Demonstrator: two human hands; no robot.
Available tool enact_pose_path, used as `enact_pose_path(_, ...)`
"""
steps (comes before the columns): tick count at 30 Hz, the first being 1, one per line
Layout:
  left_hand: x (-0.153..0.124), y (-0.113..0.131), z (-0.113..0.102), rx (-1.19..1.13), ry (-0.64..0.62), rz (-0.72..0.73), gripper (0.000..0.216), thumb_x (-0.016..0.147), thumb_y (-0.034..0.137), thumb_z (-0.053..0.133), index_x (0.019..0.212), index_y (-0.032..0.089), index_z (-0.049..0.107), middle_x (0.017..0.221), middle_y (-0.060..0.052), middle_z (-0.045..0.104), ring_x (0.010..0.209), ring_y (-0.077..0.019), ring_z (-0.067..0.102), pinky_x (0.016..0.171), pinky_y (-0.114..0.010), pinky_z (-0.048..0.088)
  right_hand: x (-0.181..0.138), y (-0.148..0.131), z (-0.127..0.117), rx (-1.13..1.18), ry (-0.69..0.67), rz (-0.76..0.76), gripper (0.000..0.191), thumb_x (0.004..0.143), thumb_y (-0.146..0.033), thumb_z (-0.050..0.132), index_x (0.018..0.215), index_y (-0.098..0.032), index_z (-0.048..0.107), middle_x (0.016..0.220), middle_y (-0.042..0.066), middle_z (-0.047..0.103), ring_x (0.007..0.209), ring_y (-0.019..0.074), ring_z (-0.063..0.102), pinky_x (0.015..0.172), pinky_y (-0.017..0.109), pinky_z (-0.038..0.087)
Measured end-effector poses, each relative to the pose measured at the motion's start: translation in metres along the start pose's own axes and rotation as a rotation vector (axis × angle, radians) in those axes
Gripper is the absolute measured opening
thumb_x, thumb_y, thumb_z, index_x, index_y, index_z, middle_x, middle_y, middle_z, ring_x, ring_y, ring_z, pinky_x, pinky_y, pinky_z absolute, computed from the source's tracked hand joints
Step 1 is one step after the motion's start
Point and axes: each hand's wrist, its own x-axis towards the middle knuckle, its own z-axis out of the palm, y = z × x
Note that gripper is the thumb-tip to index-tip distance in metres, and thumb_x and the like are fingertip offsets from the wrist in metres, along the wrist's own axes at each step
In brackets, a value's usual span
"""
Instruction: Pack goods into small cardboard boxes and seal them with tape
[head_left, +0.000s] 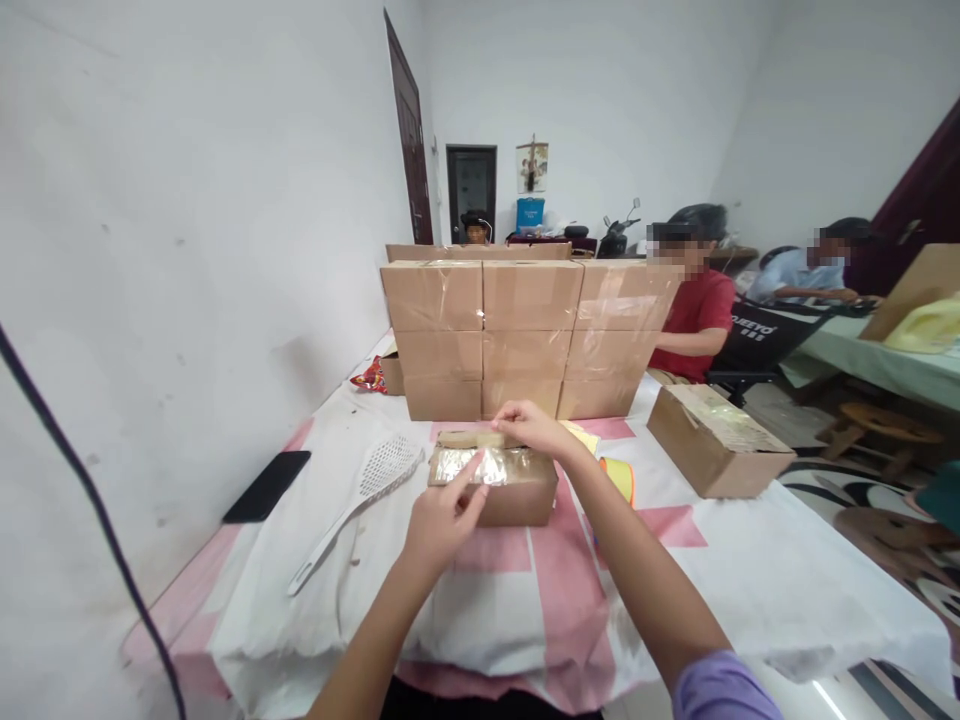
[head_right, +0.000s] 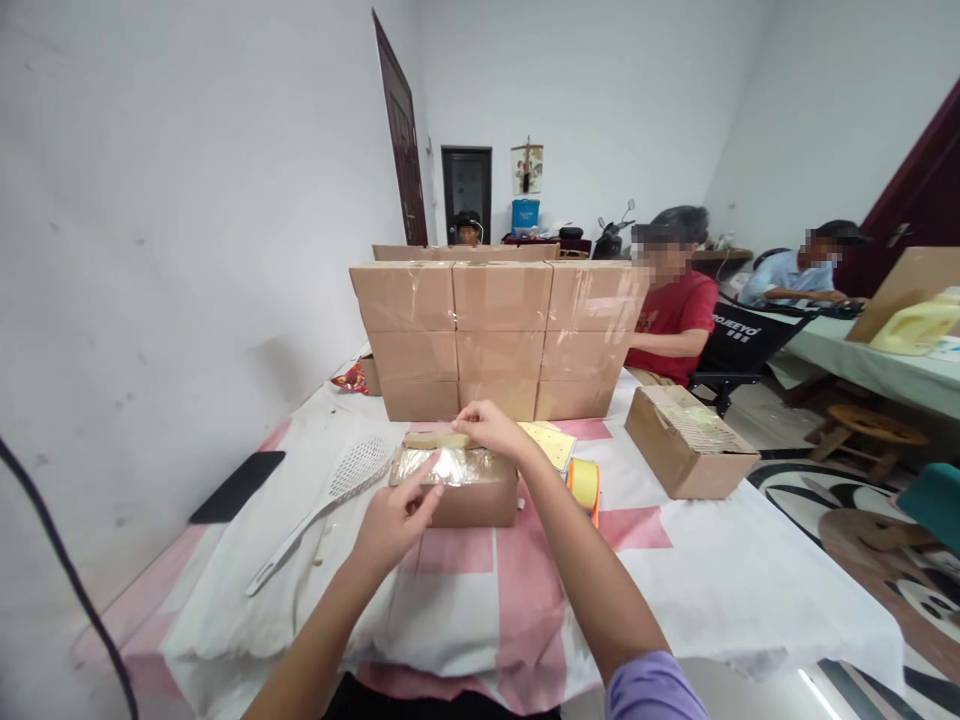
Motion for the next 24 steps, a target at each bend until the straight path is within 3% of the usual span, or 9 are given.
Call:
enact_pose_path(3,0.008,-0.011,0.014,0.243,-0.116,0.015,0.045,0.095,0.036,0.050,0.139,0.031,0.062,0.059,-0.001,0.065,0.054,-0.0186,0.058,0.057,-0.027,0.037,0.014,0.016,0.011,-0.139,0.014,0.066,0.021,0.074,-0.033,0.074,0.059,-0.018,0.070,0.056,-0.001,0.057,0.065,0.0155,0.053,0.071,0.029,0.041)
enact_pose_path(6,0.004,-0.023,0.027,0.313,-0.135,0.002,0.047,0.098,0.035,0.044,0.143,0.030,0.058,0.062,-0.003,0.067,0.055,-0.0191,0.060,0.057,-0.026,0.036,0.018,0.027,0.020,-0.271,0.065,0.116,0.016,0.069,-0.028,0.080,0.060,-0.020,0.069,0.081,0.005,0.062,0.089,0.0231,0.057,0.086,0.036,0.039)
enact_pose_path(10,-0.001,-0.028,0.036,0.318,-0.097,0.002,0.047,0.099,0.036,0.044,0.143,0.028,0.058,0.060,-0.003,0.066,0.054,-0.0181,0.059,0.057,-0.026,0.037,0.018,0.025,0.027,-0.441,0.129,0.217,0.034,0.066,-0.039,0.084,0.087,-0.017,0.070,0.114,0.014,0.055,0.111,0.0328,0.052,0.095,0.044,0.038)
enact_pose_path(14,-0.001,-0.027,0.039,0.351,-0.065,-0.024,0.049,0.098,0.037,0.047,0.146,0.031,0.053,0.059,-0.001,0.065,0.054,-0.0176,0.060,0.056,-0.024,0.037,0.019,0.024,0.017,-0.632,0.221,0.389,0.055,0.071,-0.044,0.081,0.111,-0.012,0.063,0.122,0.020,0.053,0.118,0.0375,0.050,0.099,0.049,0.036)
enact_pose_path(17,-0.009,-0.035,0.032,0.306,-0.008,0.069,0.047,0.097,0.035,0.051,0.143,0.030,0.057,0.053,0.003,0.059,0.047,-0.0144,0.055,0.052,-0.023,0.036,0.002,0.040,-0.006,-0.390,0.338,0.357,0.037,0.083,-0.036,0.069,0.113,-0.016,0.062,0.122,0.018,0.058,0.120,0.0335,0.052,0.103,0.048,0.036)
enact_pose_path(19,-0.019,-0.047,0.020,0.201,0.137,0.216,0.036,0.096,0.032,0.053,0.128,0.026,0.070,0.054,0.002,0.061,0.045,-0.0123,0.053,0.053,-0.023,0.039,-0.026,0.057,-0.021,-0.133,0.271,0.281,0.031,0.092,-0.042,0.059,0.113,-0.019,0.063,0.120,0.013,0.063,0.117,0.0287,0.057,0.101,0.043,0.042)
enact_pose_path(21,-0.024,-0.065,0.007,0.117,0.369,0.249,0.026,0.094,0.031,0.056,0.109,0.023,0.076,0.071,-0.002,0.071,0.054,-0.0129,0.058,0.059,-0.024,0.045,-0.061,0.076,-0.025,0.099,0.114,0.168,0.045,0.094,-0.053,0.054,0.126,-0.022,0.060,0.129,0.010,0.062,0.120,0.0261,0.058,0.102,0.040,0.045)
enact_pose_path(22,-0.024,-0.074,0.002,0.110,0.484,0.149,0.025,0.092,0.034,0.060,0.110,0.023,0.075,0.082,-0.004,0.074,0.062,-0.0148,0.062,0.062,-0.025,0.048,-0.079,0.085,-0.021,0.192,0.041,0.116,0.059,0.090,-0.058,0.059,0.139,-0.025,0.051,0.139,0.010,0.057,0.127,0.0265,0.055,0.105,0.040,0.044)
enact_pose_path(24,-0.017,-0.090,-0.002,0.015,0.497,-0.100,0.043,0.089,0.046,0.063,0.125,0.023,0.066,0.111,-0.008,0.073,0.085,-0.0214,0.068,0.072,-0.030,0.054,-0.108,0.098,-0.005,0.287,-0.049,0.065,0.102,0.076,-0.059,0.076,0.158,-0.028,0.024,0.157,0.011,0.038,0.142,0.0297,0.040,0.114,0.043,0.037)
